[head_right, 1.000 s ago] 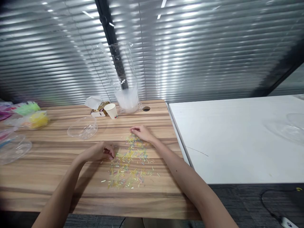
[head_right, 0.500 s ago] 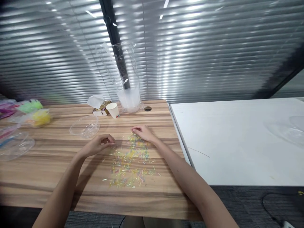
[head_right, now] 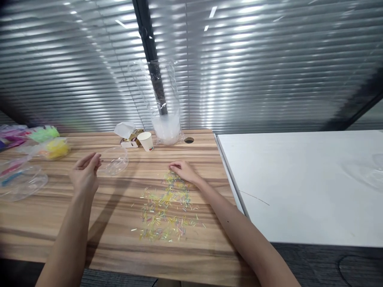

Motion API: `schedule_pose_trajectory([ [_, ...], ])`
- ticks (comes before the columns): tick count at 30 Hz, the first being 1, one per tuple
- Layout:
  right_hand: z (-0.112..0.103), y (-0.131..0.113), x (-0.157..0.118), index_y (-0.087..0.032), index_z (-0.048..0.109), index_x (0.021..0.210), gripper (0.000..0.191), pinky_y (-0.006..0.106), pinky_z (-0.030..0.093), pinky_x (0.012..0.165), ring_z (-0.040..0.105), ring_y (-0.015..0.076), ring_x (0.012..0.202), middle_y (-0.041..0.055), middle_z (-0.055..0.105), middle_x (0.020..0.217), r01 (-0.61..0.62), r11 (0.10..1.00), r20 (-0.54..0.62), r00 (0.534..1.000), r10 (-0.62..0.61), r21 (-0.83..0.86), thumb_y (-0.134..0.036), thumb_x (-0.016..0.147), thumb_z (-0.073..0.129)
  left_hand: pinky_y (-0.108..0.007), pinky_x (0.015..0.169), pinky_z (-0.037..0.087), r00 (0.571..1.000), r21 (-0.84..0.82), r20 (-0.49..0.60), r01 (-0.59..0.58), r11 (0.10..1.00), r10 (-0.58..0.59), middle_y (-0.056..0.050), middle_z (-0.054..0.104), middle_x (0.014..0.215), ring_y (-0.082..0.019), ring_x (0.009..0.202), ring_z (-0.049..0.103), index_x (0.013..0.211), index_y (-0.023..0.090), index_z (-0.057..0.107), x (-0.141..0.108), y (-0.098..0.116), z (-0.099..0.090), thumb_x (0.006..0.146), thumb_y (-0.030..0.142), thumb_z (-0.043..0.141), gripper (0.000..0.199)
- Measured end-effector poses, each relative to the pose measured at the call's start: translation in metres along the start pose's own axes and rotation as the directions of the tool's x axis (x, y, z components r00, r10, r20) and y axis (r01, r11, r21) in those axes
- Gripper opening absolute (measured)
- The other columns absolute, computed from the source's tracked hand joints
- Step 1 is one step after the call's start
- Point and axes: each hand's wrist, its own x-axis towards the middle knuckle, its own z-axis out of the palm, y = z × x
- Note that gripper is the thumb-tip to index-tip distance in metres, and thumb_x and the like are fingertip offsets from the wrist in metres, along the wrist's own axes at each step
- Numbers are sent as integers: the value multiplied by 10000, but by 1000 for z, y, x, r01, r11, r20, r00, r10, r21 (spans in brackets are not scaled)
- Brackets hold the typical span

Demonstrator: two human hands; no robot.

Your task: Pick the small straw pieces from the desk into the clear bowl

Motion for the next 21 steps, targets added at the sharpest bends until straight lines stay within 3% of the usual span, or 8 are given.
schedule_pose_trajectory([
  [4, 1, 0, 0, -181, 708, 990, 230, 334, 501, 814, 651, 197, 880, 45, 708, 1009, -18, 1000, -3, 1000, 18, -10, -303, 894, 539, -320, 772, 521, 988, 282, -58, -119, 952, 141, -40, 700, 815, -175, 746, 636, 855, 147, 696, 10, -16, -9, 672, 339, 707, 266],
  [7, 0, -1, -1, -180, 706, 994, 222, 343, 501, 826, 652, 201, 898, 49, 706, 1017, -23, 1000, 3, 1000, 23, -9, -288, 892, 541, -371, 824, 501, 955, 569, 36, -262, 780, 295, -62, 710, 855, -226, 845, 634, 877, 169, 714, 15, -25, -17, 768, 377, 622, 253],
  [9, 0, -3, -2, -182, 707, 990, 216, 340, 501, 836, 650, 198, 914, 51, 704, 1023, -16, 1000, 5, 1000, 16, -5, -269, 892, 535, -394, 845, 481, 920, 659, 114, -352, 664, 374, -69, 713, 844, -246, 876, 618, 865, 187, 721, 18, -29, -21, 801, 367, 596, 228],
  [14, 0, -8, -3, -190, 715, 977, 218, 337, 500, 845, 650, 199, 918, 51, 702, 1027, -18, 1000, 6, 1000, 18, -9, -274, 890, 534, -418, 837, 457, 853, 707, 244, -482, 518, 461, -106, 711, 832, -269, 890, 586, 865, 183, 718, 25, -42, -29, 858, 405, 531, 290],
  [17, 1, -7, -3, -184, 713, 987, 234, 342, 500, 848, 651, 200, 916, 51, 703, 1025, -22, 1000, 10, 1000, 22, 0, -295, 893, 530, -441, 875, 425, 832, 727, 326, -524, 444, 448, -130, 711, 849, -279, 924, 575, 839, 166, 713, 27, -44, -33, 886, 432, 465, 367],
  [21, 2, -3, -1, -189, 715, 984, 230, 352, 495, 866, 651, 203, 922, 45, 705, 1021, -21, 1000, 2, 1000, 21, -4, -299, 892, 536, -428, 900, 406, 797, 684, 455, -598, 418, 396, -100, 724, 862, -265, 914, 597, 788, 198, 715, 19, -37, -31, 886, 447, 457, 371],
])
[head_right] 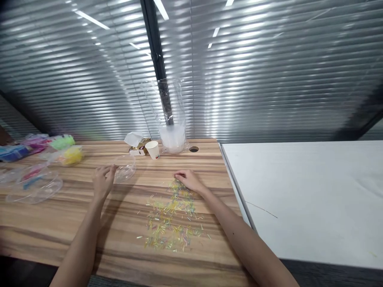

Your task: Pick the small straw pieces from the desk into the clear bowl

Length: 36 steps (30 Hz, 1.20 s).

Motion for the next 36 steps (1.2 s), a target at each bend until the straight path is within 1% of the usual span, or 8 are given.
schedule_pose_trajectory([
  [5, 0, 1, 0, -179, 708, 996, 224, 342, 494, 869, 649, 205, 945, 53, 698, 1048, 28, 1000, 15, 1000, -28, 6, -279, 892, 537, -445, 994, 330, 952, 19, 233, -211, 977, 201, -59, 740, 843, -259, 869, 630, 835, 244, 707, -5, 26, 1, 794, 384, 623, 169],
  [13, 0, -12, -7, -250, 429, 1388, 449, 319, 475, 844, 639, 183, 903, 42, 680, 1037, 194, 974, -115, 971, -208, -117, -371, 956, 415, -368, 885, 401, 927, -115, 168, -319, 941, 335, -54, 731, 812, -202, 807, 635, 912, 231, 690, -23, 102, 1, 918, 293, 474, 225],
  [19, 6, -22, -11, -180, 603, 1182, 511, 269, 461, 775, 634, 170, 774, 56, 676, 862, 270, 949, -213, 929, -301, -164, -458, 994, 217, -367, 916, 392, 833, -360, 225, -412, 837, 506, -16, 704, 725, -159, 712, 601, 897, 247, 688, -48, 142, 5, 943, 254, 449, 244],
  [27, -6, -7, -8, -187, 641, 834, 456, 246, 424, 658, 609, 184, 669, 54, 655, 712, 26, 959, -379, 915, -137, -282, -432, 985, 288, -391, 922, 441, 944, -430, 192, -165, 888, 269, -87, 678, 1083, -241, 1026, 592, 1027, 221, 665, -32, 124, 1, 835, 405, 625, 269],
  [29, -12, -1, -7, -195, 633, 808, 461, 247, 421, 664, 608, 189, 676, 51, 653, 707, -8, 958, -424, 898, -120, -287, -435, 983, 281, -335, 819, 485, 868, -503, 421, -16, 864, 261, -71, 702, 961, -214, 906, 625, 931, 201, 687, -25, 117, -1, 837, 429, 603, 261],
  [31, -17, 4, -5, -207, 625, 802, 462, 247, 420, 682, 610, 191, 697, 46, 654, 718, -25, 957, -462, 879, -117, -290, -437, 984, 268, -290, 738, 489, 687, -540, 647, 105, 835, 332, -58, 708, 856, -189, 812, 635, 829, 183, 698, -21, 113, -2, 827, 418, 605, 253],
  [33, -19, 7, -4, -210, 626, 844, 447, 247, 420, 699, 616, 194, 728, 46, 664, 755, -16, 956, -480, 867, -132, -292, -425, 987, 260, -268, 703, 478, 520, -547, 755, 165, 821, 399, -53, 704, 799, -174, 766, 631, 757, 174, 701, -21, 111, -2, 806, 379, 624, 224],
  [36, -18, 7, -4, -200, 633, 928, 415, 256, 416, 710, 615, 202, 741, 56, 675, 802, -8, 939, -460, 873, -162, -345, -398, 987, 274, -256, 693, 474, 369, -532, 820, 206, 822, 438, -50, 702, 778, -164, 745, 628, 720, 168, 701, -25, 113, -1, 774, 299, 631, 158],
])
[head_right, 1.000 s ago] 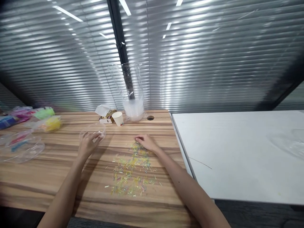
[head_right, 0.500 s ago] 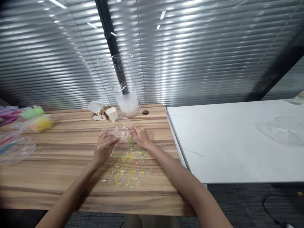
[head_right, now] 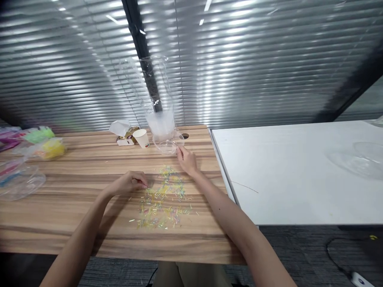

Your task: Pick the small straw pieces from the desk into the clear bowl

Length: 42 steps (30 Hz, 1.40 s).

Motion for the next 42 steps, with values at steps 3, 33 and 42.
schedule_pose_trajectory([
  [3, 1, -3, -2, -195, 642, 978, 384, 263, 406, 709, 613, 213, 758, 69, 684, 848, 32, 995, 31, 999, -29, -94, -371, 982, 301, -254, 700, 480, 995, -31, 79, 62, 998, -59, -49, 715, 811, -167, 760, 635, 756, 167, 704, 0, -1, 4, 756, 239, 612, 116],
  [33, 3, -11, -7, -184, 650, 1052, 245, 232, 426, 654, 656, 183, 795, 51, 707, 950, 188, 967, 140, 976, -166, -169, -230, 961, 428, -217, 622, 432, 999, 67, -3, 48, 997, -48, -19, 680, 736, -136, 669, 589, 762, 159, 686, 5, -21, 10, 694, 148, 626, 92],
  [42, 11, -6, -7, -192, 656, 1036, 234, 235, 449, 684, 659, 179, 817, 46, 705, 994, 208, 965, 131, 973, -188, -160, -214, 951, 440, -221, 629, 429, 999, 93, 17, 32, 995, -33, -24, 680, 740, -140, 678, 585, 739, 168, 688, 5, -15, 8, 726, 195, 608, 86],
])
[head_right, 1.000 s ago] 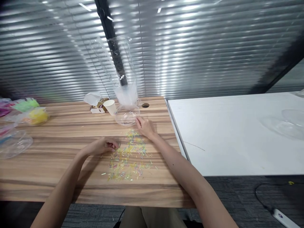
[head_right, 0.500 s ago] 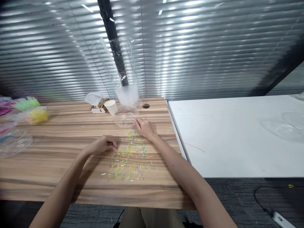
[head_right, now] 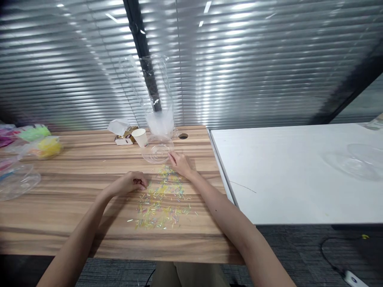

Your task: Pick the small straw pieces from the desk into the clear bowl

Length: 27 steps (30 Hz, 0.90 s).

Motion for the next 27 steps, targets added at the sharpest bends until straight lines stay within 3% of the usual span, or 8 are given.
schedule_pose_trajectory([
  [5, 2, 1, 0, -201, 663, 1022, 248, 237, 449, 663, 656, 177, 774, 43, 709, 960, 3, 1000, 1, 1000, -3, -13, -236, 958, 425, -218, 602, 403, 1000, 46, -12, 14, 999, -14, -18, 663, 731, -138, 648, 559, 775, 166, 677, 0, 7, 4, 769, 259, 611, 114],
  [12, 3, 2, 0, -211, 653, 1057, 261, 249, 460, 697, 657, 184, 808, 39, 702, 992, 17, 1000, 5, 1000, -17, 17, -251, 962, 413, -220, 645, 402, 1000, 110, -11, -18, 994, 20, -17, 658, 740, -144, 694, 580, 752, 165, 649, 0, 17, 8, 767, 130, 527, 128],
  [23, 7, 3, 1, -204, 647, 1032, 248, 235, 451, 714, 655, 169, 811, 36, 702, 946, 21, 1000, 11, 1000, -21, 12, -235, 967, 409, -255, 667, 409, 999, 186, -19, -30, 982, 34, -38, 663, 762, -173, 722, 590, 721, 177, 650, -1, 13, 7, 733, 123, 471, 187],
  [27, 6, 2, 0, -182, 634, 1044, 262, 234, 449, 720, 654, 162, 807, 46, 701, 946, 85, 995, 20, 996, -84, -58, -220, 976, 384, -252, 638, 399, 999, 199, -26, -21, 980, 27, -18, 642, 715, -160, 665, 567, 714, 185, 610, 0, 12, 9, 739, 115, 446, 180],
])
